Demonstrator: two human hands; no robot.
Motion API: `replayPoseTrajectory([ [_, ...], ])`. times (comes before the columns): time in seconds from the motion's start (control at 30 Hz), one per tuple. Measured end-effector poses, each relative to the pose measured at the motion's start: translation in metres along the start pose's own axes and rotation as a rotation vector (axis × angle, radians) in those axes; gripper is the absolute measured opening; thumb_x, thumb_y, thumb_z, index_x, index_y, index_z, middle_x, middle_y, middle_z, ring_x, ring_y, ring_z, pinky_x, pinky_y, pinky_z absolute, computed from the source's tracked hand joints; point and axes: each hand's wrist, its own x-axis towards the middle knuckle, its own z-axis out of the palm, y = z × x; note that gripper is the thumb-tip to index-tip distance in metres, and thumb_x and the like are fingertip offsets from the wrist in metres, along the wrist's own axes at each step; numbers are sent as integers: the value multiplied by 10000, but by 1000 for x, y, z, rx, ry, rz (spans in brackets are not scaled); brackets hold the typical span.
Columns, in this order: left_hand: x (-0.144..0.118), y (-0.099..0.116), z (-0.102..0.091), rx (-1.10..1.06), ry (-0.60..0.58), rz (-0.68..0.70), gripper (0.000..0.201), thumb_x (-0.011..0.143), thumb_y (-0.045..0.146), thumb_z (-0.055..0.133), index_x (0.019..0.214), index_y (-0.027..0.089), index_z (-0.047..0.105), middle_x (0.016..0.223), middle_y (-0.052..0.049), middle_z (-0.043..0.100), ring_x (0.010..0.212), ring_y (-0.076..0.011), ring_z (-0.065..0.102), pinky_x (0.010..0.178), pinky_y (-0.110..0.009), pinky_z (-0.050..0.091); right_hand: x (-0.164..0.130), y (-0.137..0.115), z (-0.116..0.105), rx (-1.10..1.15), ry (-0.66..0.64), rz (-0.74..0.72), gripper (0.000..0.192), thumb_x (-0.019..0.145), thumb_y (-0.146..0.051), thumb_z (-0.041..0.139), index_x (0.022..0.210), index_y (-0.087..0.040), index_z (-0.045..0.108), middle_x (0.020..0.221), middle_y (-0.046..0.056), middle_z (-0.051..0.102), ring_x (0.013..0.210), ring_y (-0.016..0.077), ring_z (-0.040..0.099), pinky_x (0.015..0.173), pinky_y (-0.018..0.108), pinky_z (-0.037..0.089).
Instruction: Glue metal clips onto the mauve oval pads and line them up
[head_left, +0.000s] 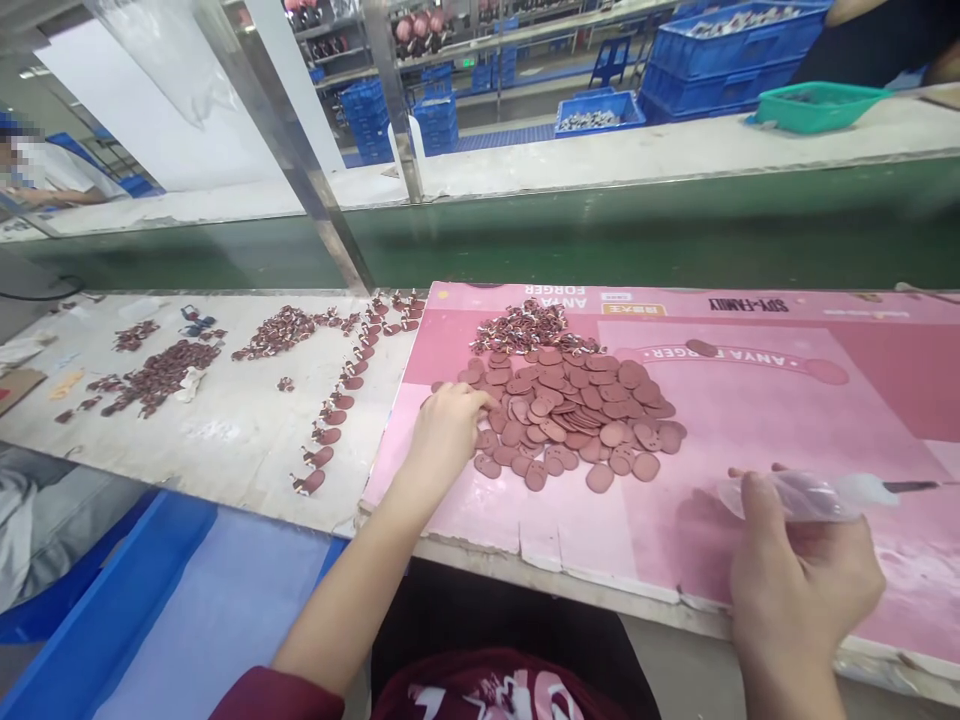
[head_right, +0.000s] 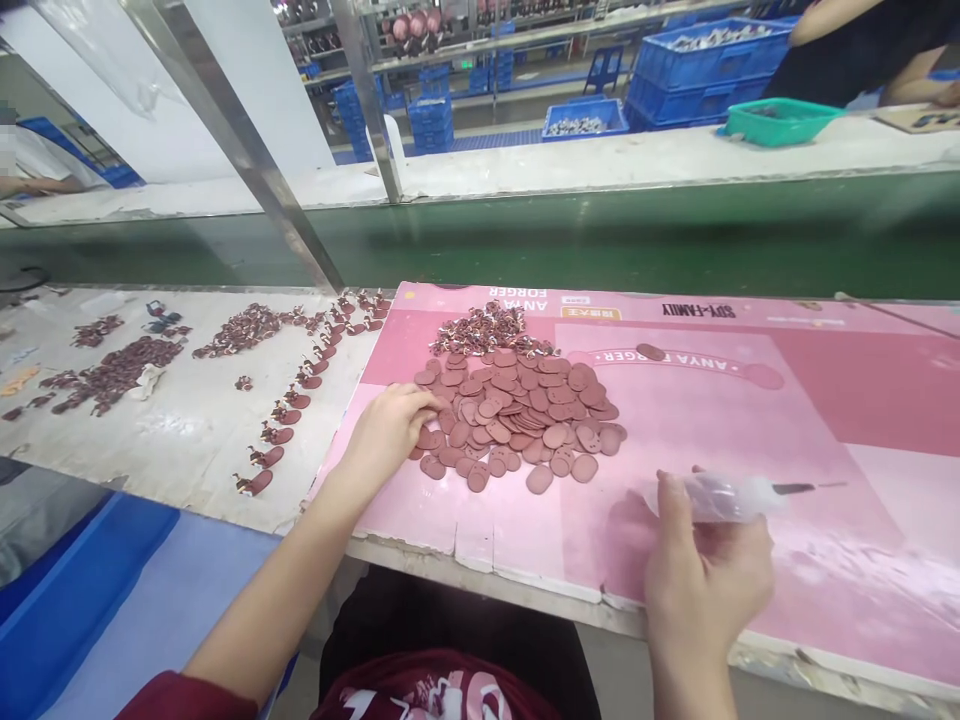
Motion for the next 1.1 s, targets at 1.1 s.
replayPoseTrajectory([
  [1.1, -85, -8, 21, -463, 135, -94, 268, 649, 140, 823, 880, 267, 776, 769, -19, 744, 811, -222, 632, 820, -421, 444, -45, -41, 28, 858, -459, 217, 295, 598, -431, 762, 651, -184, 608, 578, 1, 537, 479, 114, 463, 450, 243, 385],
])
